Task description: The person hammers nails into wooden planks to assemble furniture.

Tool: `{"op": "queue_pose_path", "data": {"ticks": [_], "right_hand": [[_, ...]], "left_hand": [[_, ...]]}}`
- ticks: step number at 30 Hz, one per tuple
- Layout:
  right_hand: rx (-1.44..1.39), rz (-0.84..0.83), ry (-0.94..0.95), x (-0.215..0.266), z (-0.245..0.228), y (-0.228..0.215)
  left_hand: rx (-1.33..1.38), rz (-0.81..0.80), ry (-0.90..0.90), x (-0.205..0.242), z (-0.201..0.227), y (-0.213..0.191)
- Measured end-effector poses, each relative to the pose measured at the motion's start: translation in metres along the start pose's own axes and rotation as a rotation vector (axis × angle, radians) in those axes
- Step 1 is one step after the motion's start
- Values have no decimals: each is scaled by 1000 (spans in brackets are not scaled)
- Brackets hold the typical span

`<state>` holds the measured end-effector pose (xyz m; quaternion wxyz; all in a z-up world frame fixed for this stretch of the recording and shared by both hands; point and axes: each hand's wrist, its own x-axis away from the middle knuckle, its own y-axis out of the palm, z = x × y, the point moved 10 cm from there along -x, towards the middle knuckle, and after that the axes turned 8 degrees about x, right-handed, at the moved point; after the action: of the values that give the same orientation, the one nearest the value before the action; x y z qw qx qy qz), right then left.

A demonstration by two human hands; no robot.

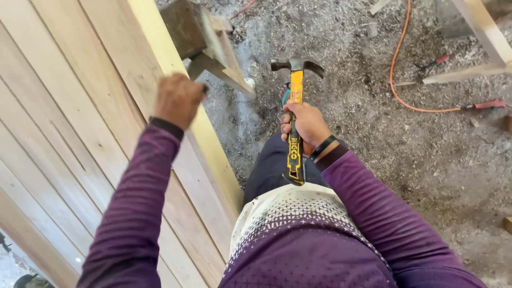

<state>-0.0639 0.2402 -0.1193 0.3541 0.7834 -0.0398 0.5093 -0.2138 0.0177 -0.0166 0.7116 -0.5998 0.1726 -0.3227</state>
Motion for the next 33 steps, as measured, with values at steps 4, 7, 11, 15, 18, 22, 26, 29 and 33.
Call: {"op": "queue_pose_path", "data": {"ticks": [4,7,11,15,18,22,26,29,33], "right_hand": [[79,12,-65,-11,-24,35],[158,31,-83,-6,-33,56],[211,-5,-73,-17,-27,78],[214,7,-16,-17,-17,102],[272,18,-37,-14,-23,120],[262,2,-80,-9,-32,140],[170,34,-147,-10,-31,145],[253,74,-130,-20,-11,149],[348,-67,-71,-21,-15,145]], "left_hand": [[-76,-37,21,-54,-72,-25],[-135,-234,23,-76,-97,-2],[-60,-314,4,-81,-109,9],[-105,-349,7,-77,-101,5],[-119,-435,-45,-77,-103,9],[-46,-437,-71,-79,-107,13],[-57,-423,-8,-78,-100,5],[-33,-406,-8,-78,-101,7],[-37,-378,10,-79,-104,16]]}}
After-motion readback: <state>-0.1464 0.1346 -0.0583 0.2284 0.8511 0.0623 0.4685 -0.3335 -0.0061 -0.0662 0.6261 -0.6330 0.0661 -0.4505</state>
